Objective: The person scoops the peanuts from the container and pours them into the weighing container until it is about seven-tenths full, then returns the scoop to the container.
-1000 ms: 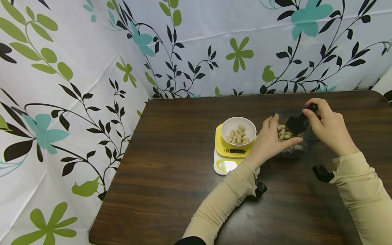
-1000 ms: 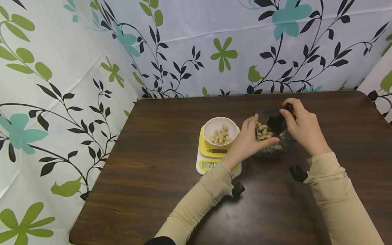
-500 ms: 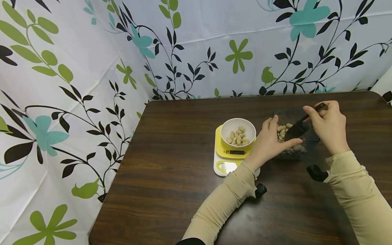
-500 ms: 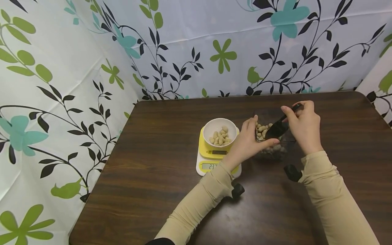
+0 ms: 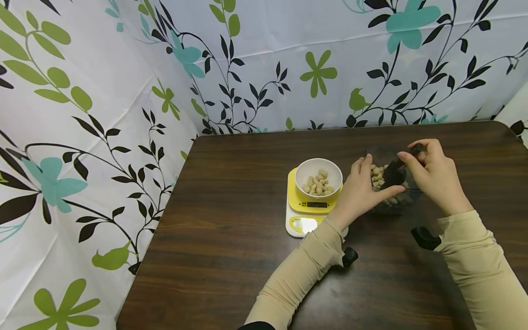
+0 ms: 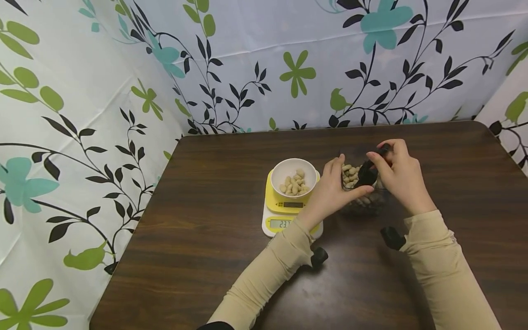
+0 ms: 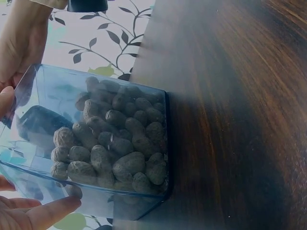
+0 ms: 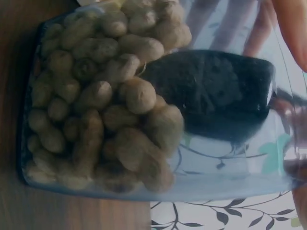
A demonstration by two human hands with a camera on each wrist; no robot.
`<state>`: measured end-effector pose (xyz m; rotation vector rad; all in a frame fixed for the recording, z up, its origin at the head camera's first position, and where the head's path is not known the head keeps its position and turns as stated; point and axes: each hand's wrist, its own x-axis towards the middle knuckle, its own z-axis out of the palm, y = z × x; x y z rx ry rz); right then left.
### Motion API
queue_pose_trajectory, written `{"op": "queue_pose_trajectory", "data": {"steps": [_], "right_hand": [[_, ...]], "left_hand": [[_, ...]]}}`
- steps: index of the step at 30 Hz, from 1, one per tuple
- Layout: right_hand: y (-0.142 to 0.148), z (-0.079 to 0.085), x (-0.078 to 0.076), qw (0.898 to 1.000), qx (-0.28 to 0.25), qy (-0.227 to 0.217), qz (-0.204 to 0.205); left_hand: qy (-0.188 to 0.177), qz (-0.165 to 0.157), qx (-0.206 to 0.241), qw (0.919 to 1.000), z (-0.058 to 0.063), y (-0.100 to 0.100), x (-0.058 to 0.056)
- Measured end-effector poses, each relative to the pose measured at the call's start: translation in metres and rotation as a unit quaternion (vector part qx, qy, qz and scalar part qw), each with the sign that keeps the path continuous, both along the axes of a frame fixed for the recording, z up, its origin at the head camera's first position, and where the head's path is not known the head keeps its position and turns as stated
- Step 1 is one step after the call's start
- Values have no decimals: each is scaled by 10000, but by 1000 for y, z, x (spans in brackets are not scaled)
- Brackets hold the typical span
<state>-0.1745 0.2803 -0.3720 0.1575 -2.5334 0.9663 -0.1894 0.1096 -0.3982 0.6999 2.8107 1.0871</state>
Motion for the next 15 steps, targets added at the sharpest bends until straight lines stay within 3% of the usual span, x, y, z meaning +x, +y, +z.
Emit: {"op": "queue_pose_trajectory", "data": {"steps": [5,9,15], "right_hand": [[4,-2,4,9990,45,38,453],[9,-7,6,9981,-86,-352,501],[9,-7,4,9968,-64,-542,582]], "left_hand": [[38,13,-41,10000,-1,0,0],[103,18,-40,9999,-2,0,0],[115,-11,53,9999,-2,-1,0]]}}
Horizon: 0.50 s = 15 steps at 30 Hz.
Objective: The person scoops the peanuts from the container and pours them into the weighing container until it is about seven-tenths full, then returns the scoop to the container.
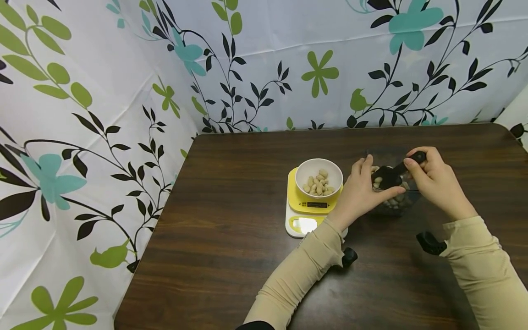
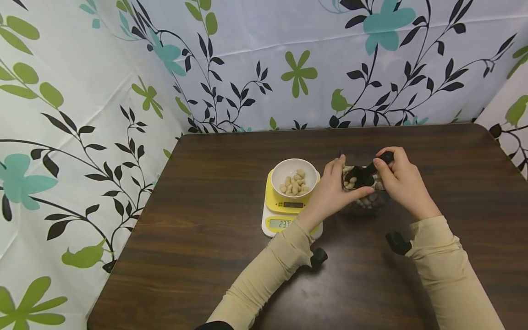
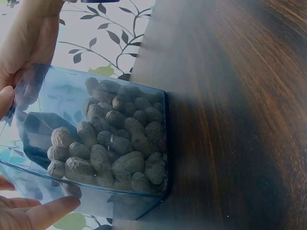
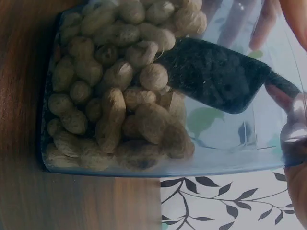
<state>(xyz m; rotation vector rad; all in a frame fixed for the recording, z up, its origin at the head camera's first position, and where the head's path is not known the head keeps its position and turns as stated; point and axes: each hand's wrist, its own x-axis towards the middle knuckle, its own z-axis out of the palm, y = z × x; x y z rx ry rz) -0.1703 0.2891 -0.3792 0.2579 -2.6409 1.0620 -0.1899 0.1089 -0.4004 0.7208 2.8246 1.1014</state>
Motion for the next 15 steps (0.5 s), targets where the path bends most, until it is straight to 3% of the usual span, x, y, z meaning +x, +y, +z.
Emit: {"op": "queue_pose_trajectory", "data": {"steps": [15], "right_hand": [[-7,7,-6,9981,123,-246,-560]], "left_hand": [[-57,6,3,10000,1,-1,-1]]}}
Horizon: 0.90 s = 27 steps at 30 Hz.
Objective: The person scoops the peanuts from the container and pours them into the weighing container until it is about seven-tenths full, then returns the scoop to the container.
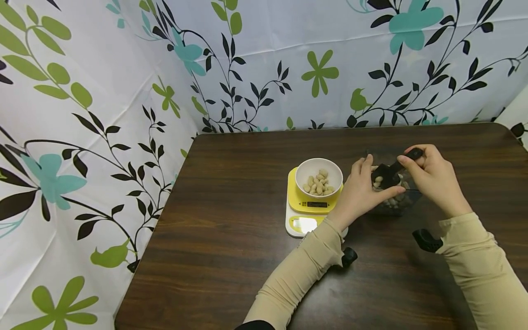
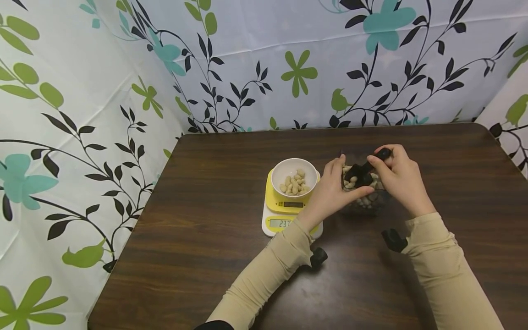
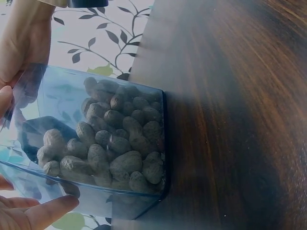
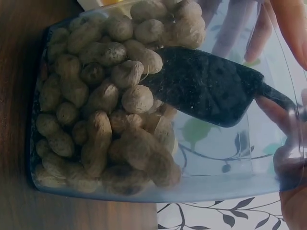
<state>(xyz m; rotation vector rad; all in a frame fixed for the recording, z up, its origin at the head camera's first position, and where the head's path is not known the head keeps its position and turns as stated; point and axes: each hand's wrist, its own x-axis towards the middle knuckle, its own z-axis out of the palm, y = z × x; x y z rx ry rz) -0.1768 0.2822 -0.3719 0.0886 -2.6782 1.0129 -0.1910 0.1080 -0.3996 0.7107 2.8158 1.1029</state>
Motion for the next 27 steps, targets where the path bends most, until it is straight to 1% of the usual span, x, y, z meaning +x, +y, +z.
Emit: {"op": "queue_pose_trajectory", "data": {"steps": [6,11,18,21,27], "right_hand": [[-2,4,-2,9997,4,-199,-151],[-3,4,-2,9992,24,-319,-230],[-3,4,-2,9991,11,-317,-299],[-2,6,-1,9988,-2,-381,-307],[1,8,-1,9980,-134,-442,-422]], "left_hand": [[-28,0,37,10000,1,-1,-1],[-43,-30,62,10000,0,-1,0],[-71,-22,130,9999,-2,-1,1],[-92,-26,162,9998,-2,0,2],[-12,10,88,10000,-1,1,2]]}}
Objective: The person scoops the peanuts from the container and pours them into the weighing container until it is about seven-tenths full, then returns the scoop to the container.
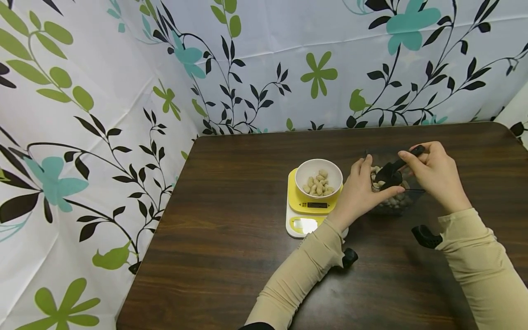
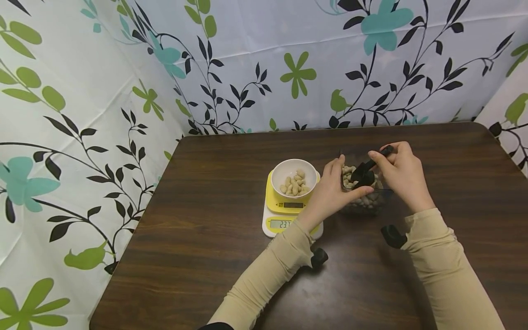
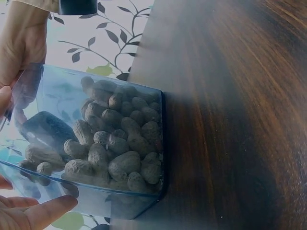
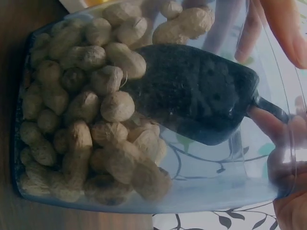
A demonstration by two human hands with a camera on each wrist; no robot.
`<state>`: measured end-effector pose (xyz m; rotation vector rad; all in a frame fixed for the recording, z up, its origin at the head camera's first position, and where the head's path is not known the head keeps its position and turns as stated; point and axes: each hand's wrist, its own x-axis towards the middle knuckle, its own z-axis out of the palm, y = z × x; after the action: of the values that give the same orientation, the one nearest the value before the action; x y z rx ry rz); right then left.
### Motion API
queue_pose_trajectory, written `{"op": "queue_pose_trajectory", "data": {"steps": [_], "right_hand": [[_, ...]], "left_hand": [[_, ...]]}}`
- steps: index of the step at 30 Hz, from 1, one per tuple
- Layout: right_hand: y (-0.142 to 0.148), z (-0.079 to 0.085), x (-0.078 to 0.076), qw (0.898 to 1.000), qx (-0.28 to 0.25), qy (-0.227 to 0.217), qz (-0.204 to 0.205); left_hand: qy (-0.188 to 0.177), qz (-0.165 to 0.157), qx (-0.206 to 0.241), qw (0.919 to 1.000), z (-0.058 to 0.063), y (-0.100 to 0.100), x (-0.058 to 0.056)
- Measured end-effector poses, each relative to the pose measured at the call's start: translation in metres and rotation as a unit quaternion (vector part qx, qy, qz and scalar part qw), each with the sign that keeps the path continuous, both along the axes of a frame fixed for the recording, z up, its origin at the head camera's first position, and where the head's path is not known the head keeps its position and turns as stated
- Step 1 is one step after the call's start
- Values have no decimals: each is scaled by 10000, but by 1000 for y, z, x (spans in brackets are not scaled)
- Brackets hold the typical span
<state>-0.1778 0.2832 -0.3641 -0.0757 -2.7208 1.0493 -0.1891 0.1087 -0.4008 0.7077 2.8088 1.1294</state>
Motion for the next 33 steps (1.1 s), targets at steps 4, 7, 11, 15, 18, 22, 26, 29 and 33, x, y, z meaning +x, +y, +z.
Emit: {"op": "queue_pose_trajectory", "data": {"steps": [4,7,11,15,18,22,26,29,33], "right_hand": [[-3,-2,-1,9999,110,21,49],[-4,-3,0,9999,142,71,61],[-5,-4,1,9999,44,148,-74],[-6,-5,1,9998,-19,200,-59],[-8,-6,1,9998,-15,219,41],[-8,-9,3,9995,-29,280,157],[-5,-12,5,9985,-1,365,415],[-3,-14,7,9975,27,395,587],[0,-14,9,9972,38,354,665]], "left_hand": [[-15,-29,4,10000,0,-2,0],[1,-48,13,10000,0,-2,0],[22,-70,13,10000,-1,-2,0],[1,-83,6,10000,-1,-2,0],[-21,-74,-9,10000,-1,-1,0],[2,-52,-57,10000,0,0,-1],[14,-25,-109,9999,1,0,0],[2,-11,-93,10000,1,0,0],[-3,-25,-62,10000,0,0,0]]}}
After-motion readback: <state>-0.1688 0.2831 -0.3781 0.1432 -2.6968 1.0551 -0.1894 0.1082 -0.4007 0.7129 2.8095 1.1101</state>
